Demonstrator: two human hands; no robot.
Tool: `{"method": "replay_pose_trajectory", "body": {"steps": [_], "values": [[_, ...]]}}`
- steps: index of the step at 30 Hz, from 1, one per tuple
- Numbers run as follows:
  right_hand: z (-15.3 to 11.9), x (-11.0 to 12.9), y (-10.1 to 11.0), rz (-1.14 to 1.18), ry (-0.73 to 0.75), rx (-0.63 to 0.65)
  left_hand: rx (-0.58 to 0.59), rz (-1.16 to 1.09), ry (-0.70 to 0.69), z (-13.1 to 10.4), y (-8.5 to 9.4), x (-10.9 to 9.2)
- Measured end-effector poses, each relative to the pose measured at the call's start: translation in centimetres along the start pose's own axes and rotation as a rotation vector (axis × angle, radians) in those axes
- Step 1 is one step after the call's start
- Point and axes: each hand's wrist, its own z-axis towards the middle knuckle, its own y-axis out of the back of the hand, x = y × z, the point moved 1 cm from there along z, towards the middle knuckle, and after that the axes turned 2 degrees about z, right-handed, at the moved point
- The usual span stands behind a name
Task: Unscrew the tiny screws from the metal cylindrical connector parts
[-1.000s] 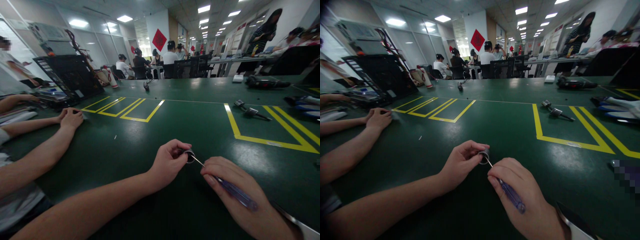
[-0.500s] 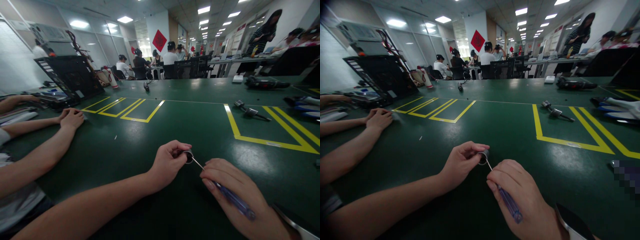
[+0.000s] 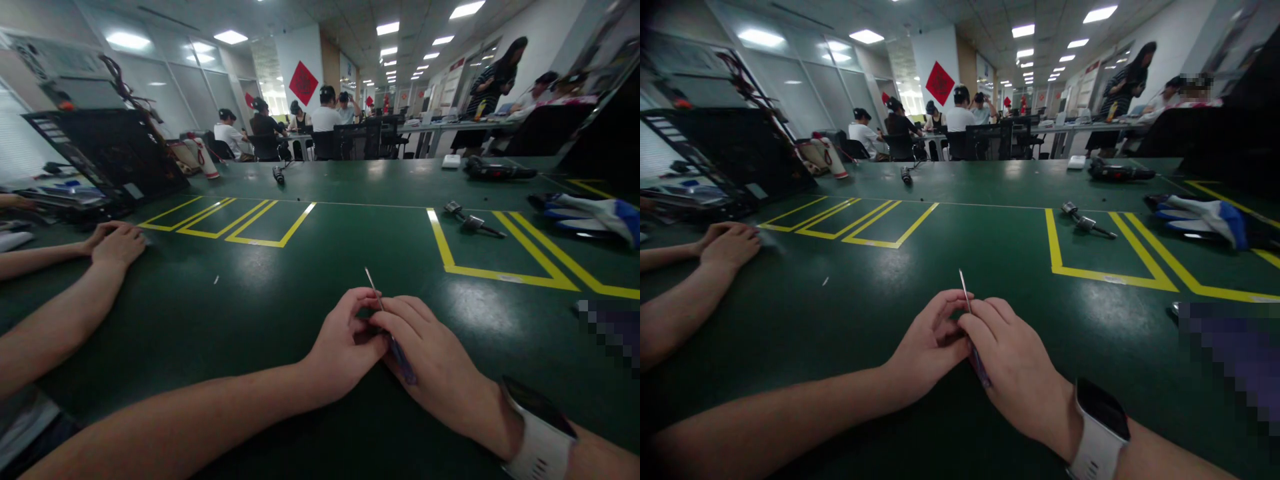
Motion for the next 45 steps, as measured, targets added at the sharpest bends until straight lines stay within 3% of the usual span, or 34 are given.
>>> {"method": "replay_pose_trajectory", "body": {"steps": [4, 8, 11, 14, 25, 45], "values": [[-0.2, -0.4, 0.2, -0.001, 0.009, -0.025, 0.126, 0.212, -0.088, 0.6, 1.2, -0.8], [-0.1, -0.8, 0.3, -0.025, -0.061, -0.049, 0.138, 0.743, -0.219, 2.0, 4.3, -1.1], [0.0, -0.8, 0.3, -0.033, -0.074, -0.053, 0.226, 1.188, -0.189, 2.7, 5.8, -0.7], [0.1, -0.8, 0.4, -0.03, -0.068, -0.052, 0.335, 1.383, -0.155, 2.9, 6.2, -0.4], [-0.6, -0.5, 1.3, -0.025, -0.071, 0.067, 0.349, 1.484, -0.129, 2.3, 5.8, -0.5], [-0.5, -0.7, 1.4, 0.023, -0.18, 0.124, 0.313, 1.425, -0.107, 1.9, 5.7, -1.2]]}}
